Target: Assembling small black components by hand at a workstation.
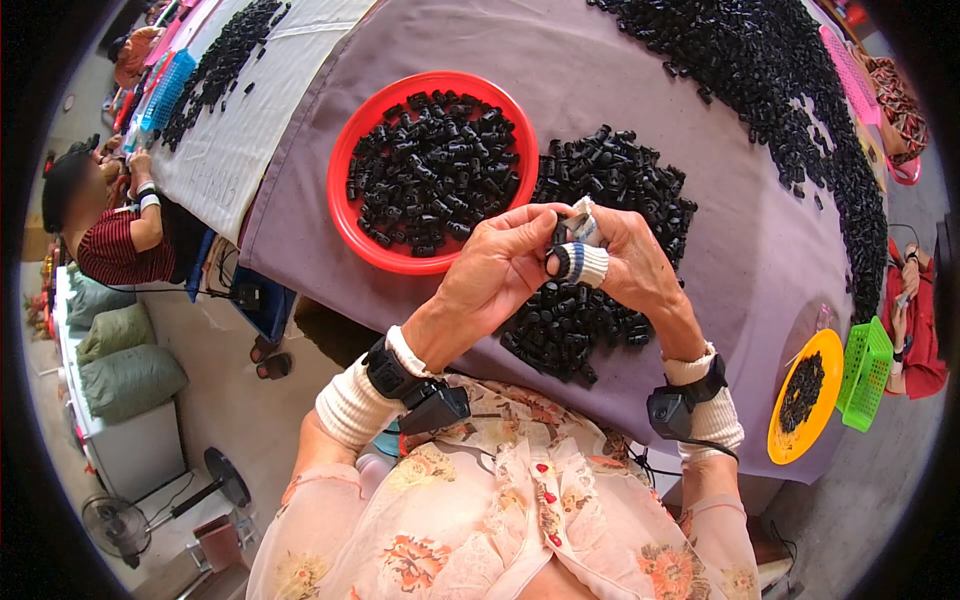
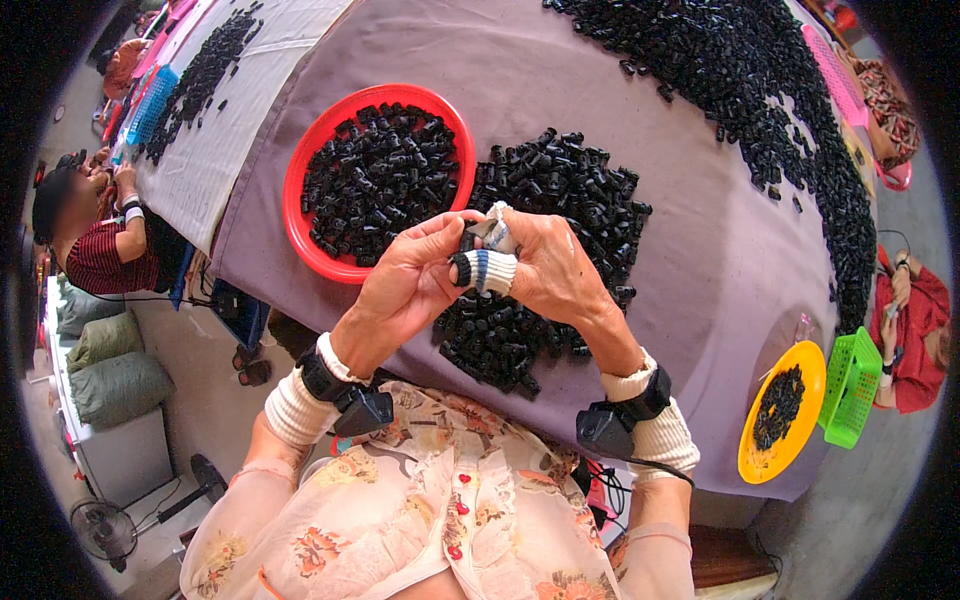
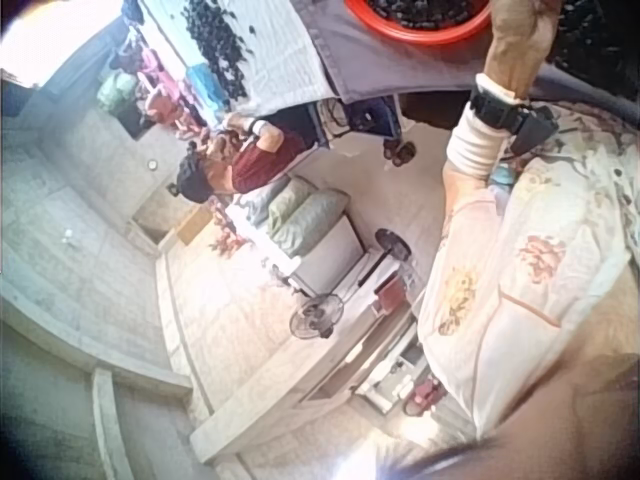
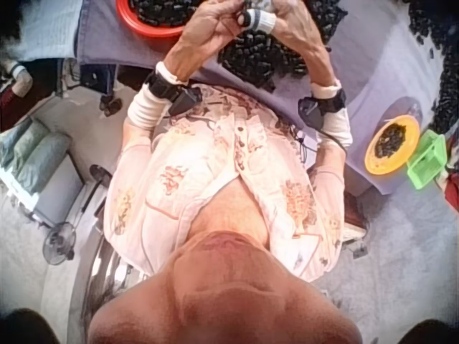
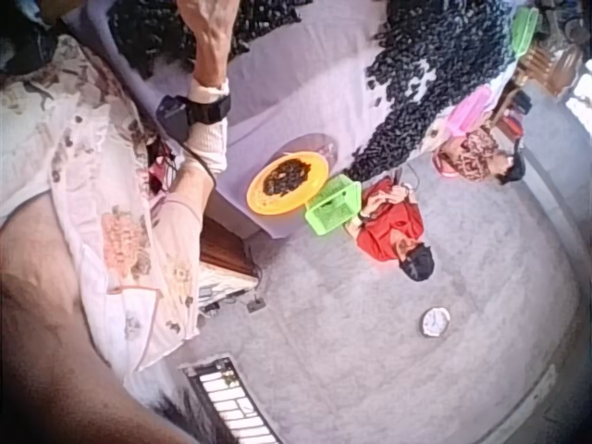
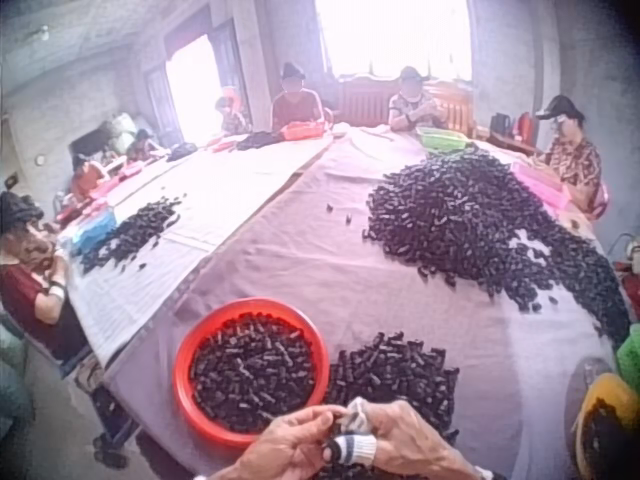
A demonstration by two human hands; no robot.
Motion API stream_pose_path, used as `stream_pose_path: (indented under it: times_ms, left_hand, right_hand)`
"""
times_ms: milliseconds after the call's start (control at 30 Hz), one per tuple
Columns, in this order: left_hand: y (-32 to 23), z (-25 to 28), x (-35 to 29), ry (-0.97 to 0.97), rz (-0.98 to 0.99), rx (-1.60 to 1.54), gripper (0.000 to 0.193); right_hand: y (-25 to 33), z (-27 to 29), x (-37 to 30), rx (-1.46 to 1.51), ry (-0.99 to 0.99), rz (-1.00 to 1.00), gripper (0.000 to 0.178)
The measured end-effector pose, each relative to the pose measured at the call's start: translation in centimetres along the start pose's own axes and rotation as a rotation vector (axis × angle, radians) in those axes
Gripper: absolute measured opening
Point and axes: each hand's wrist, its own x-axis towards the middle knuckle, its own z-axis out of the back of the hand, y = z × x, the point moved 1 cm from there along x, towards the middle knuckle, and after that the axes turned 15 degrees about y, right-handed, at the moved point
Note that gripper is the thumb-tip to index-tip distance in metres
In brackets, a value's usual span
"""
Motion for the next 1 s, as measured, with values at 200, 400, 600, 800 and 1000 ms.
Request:
stream_pose_path:
  times_ms: [200, 400, 600, 800, 1000]
  left_hand:
    - [0.05, 0.05, 0.03, 0.023, -0.006, -0.015, 0.022]
    - [0.1, 0.22, -0.09, 0.005, -0.006, 0.002, 0.022]
    - [0.19, 0.23, -0.19, -0.011, -0.007, 0.013, 0.022]
    - [0.21, 0.23, -0.3, 0.013, 0.003, 0.036, 0.023]
    - [0.15, -0.11, -0.4, -0.006, 0.008, 0.092, 0.023]
  right_hand:
    - [0.04, 0.01, -0.02, -0.006, -0.001, -0.002, 0.041]
    - [-0.24, -0.09, -0.02, 0.006, 0.02, 0.014, 0.038]
    - [0.29, -0.16, -0.03, 0.038, 0.055, 0.016, 0.035]
    - [0.25, -0.21, -0.16, 0.046, 0.077, -0.001, 0.036]
    - [0.05, -0.1, -0.26, 0.032, 0.103, -0.012, 0.036]
